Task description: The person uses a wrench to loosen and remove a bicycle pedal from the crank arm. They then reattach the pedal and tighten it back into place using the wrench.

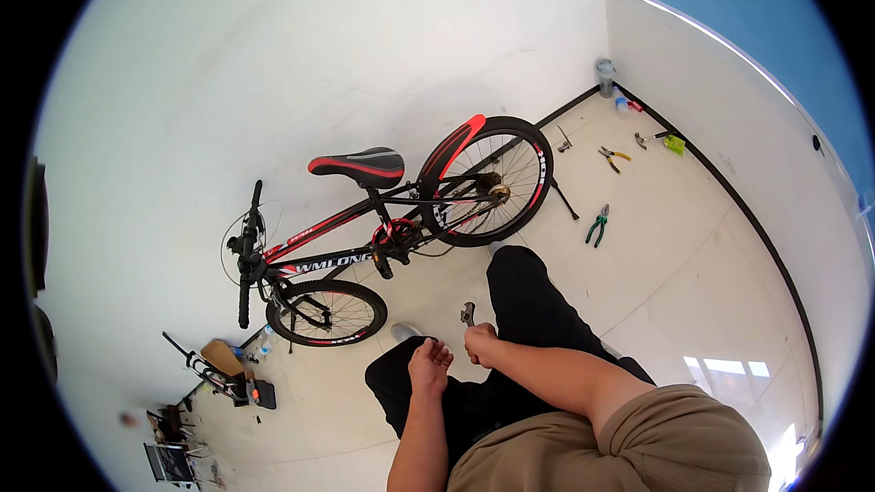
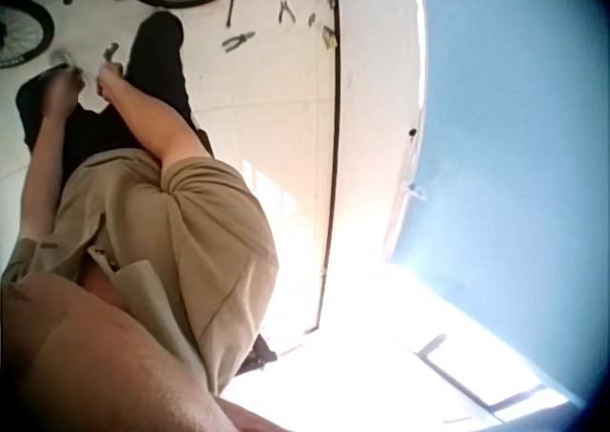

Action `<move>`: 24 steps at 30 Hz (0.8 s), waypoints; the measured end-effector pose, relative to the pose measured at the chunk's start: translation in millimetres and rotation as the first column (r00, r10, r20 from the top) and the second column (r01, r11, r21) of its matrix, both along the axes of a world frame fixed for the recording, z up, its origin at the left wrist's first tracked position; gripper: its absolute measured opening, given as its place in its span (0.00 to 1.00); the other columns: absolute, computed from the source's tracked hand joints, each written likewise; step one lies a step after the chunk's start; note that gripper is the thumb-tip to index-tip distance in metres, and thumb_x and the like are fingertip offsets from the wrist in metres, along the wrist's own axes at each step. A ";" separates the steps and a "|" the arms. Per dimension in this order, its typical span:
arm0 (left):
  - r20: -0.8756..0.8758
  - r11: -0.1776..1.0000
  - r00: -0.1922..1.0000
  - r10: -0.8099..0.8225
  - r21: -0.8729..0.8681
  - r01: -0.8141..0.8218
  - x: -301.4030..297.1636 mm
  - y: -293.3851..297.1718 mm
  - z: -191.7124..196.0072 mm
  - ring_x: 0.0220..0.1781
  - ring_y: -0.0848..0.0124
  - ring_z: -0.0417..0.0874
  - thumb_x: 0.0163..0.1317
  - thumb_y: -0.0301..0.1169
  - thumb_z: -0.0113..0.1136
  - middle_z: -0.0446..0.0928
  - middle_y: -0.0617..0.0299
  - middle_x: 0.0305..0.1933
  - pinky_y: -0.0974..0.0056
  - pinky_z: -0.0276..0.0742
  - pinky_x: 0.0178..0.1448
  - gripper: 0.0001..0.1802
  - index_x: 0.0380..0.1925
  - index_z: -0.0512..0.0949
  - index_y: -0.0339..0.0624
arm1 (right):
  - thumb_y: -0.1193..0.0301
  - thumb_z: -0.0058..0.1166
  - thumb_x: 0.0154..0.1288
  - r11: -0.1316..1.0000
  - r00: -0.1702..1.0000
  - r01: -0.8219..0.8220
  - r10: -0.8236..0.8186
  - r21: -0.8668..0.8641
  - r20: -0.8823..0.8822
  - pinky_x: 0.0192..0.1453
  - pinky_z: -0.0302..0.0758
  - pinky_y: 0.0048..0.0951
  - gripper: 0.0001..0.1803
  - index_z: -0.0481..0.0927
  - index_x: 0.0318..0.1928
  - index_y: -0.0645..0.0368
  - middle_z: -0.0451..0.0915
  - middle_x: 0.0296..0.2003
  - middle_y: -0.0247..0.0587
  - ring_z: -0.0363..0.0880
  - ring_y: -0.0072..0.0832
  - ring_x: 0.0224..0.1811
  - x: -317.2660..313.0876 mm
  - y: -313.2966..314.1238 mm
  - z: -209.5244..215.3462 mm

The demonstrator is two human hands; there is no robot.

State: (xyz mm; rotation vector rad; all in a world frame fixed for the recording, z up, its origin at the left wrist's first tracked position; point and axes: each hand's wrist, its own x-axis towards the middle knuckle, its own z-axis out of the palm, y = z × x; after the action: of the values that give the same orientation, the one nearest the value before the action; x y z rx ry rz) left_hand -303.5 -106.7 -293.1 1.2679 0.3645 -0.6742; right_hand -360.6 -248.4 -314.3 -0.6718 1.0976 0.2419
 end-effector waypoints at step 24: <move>0.865 0.889 0.488 -0.113 0.308 -0.339 82.0 1.6 191.2 0.44 0.71 0.80 0.65 0.26 0.61 0.80 0.60 0.43 0.66 0.75 0.46 0.16 0.51 0.78 0.33 | 0.76 0.46 0.65 0.996 1.000 -0.023 0.022 0.086 0.012 0.20 0.66 0.31 0.05 0.72 0.30 0.60 0.69 0.19 0.34 0.61 0.21 0.14 -0.7 -18.4 12.6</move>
State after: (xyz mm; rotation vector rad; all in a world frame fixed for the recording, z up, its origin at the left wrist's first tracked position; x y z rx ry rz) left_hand -221.5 -105.1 -101.9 1.8404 -0.2868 0.2827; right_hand -361.3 -266.8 -301.7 -0.6080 1.0638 0.3032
